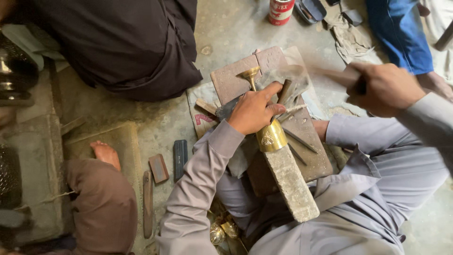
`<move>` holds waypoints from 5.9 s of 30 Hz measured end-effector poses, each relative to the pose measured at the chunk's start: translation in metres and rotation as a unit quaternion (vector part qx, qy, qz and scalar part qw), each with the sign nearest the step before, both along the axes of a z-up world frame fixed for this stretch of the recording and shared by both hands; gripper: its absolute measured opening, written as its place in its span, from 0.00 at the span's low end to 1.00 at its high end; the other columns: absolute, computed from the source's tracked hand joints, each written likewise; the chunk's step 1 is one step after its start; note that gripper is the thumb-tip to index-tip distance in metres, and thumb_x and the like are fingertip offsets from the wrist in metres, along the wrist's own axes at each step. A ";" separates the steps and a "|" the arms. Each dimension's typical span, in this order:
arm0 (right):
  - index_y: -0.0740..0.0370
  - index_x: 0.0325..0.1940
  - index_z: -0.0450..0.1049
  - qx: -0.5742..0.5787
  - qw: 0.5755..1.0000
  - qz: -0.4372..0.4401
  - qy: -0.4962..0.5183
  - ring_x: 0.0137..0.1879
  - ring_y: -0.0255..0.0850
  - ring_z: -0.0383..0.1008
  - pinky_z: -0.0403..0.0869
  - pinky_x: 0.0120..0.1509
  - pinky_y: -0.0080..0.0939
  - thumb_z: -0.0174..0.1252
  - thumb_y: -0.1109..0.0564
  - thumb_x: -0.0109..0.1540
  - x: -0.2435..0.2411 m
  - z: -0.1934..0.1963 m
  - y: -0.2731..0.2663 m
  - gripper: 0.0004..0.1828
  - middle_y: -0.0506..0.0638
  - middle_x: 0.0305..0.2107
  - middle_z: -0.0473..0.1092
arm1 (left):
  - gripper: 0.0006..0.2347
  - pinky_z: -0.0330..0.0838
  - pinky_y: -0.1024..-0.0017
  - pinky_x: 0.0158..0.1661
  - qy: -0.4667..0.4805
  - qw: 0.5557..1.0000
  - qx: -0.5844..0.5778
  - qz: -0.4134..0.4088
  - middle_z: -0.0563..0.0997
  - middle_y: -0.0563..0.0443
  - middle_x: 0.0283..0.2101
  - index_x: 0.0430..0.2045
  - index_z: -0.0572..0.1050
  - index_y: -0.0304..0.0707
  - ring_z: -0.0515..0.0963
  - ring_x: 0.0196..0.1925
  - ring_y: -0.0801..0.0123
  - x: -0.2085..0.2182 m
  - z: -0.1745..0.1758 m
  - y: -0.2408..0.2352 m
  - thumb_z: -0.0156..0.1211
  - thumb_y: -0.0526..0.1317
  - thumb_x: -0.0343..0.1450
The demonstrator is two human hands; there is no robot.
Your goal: The person sits on the floor and repeatedly hammers a brass candlestick holder that is resting on a stone block. They use a chisel to apply patterns to the surface while striking with a wooden mallet. Other brass items are visible on the floor nearby.
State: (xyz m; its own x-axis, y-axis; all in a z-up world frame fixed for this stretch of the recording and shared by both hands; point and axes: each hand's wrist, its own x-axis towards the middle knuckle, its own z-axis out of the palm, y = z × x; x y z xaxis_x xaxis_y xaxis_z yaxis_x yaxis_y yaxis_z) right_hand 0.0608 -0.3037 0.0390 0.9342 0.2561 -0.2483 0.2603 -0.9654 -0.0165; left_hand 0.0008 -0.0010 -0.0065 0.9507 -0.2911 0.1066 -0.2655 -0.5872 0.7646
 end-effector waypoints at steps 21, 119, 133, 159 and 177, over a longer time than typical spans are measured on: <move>0.52 0.59 0.73 -0.046 0.999 -0.028 -0.007 0.35 0.50 0.80 0.77 0.40 0.53 0.63 0.50 0.65 -0.026 0.044 0.019 0.19 0.55 0.32 0.78 | 0.15 0.75 0.53 0.36 -0.035 0.998 -0.060 -0.001 0.84 0.40 0.33 0.48 0.72 0.45 0.85 0.40 0.45 -0.016 0.005 -0.001 0.65 0.42 0.69; 0.67 0.57 0.72 0.043 0.947 0.195 -0.253 0.36 0.53 0.74 0.74 0.42 0.50 0.63 0.69 0.56 -0.058 0.087 0.062 0.25 0.61 0.36 0.72 | 0.13 0.73 0.62 0.31 -0.158 0.969 -0.145 0.122 0.80 0.42 0.31 0.45 0.70 0.34 0.83 0.31 0.56 -0.058 -0.017 -0.013 0.62 0.45 0.77; 0.72 0.57 0.69 0.099 0.973 0.105 -0.180 0.33 0.53 0.76 0.74 0.37 0.50 0.67 0.67 0.57 -0.048 0.068 0.049 0.25 0.62 0.31 0.73 | 0.13 0.72 0.58 0.30 -0.109 0.983 -0.133 0.071 0.79 0.41 0.29 0.41 0.69 0.36 0.84 0.32 0.50 -0.044 -0.013 -0.012 0.65 0.45 0.74; 0.67 0.63 0.67 0.240 0.961 0.047 -0.127 0.46 0.49 0.76 0.76 0.51 0.43 0.61 0.73 0.59 -0.026 -0.007 -0.027 0.27 0.62 0.44 0.73 | 0.15 0.77 0.64 0.29 -0.110 0.981 -0.156 0.030 0.82 0.45 0.29 0.42 0.67 0.39 0.88 0.31 0.60 -0.031 -0.018 -0.004 0.62 0.49 0.74; 0.70 0.52 0.75 0.201 0.952 0.169 -0.158 0.38 0.52 0.78 0.76 0.43 0.46 0.64 0.70 0.57 -0.024 0.043 0.038 0.19 0.62 0.34 0.75 | 0.15 0.73 0.59 0.30 -0.083 0.989 -0.113 0.046 0.79 0.42 0.28 0.43 0.68 0.35 0.85 0.31 0.52 -0.035 -0.010 -0.008 0.63 0.47 0.74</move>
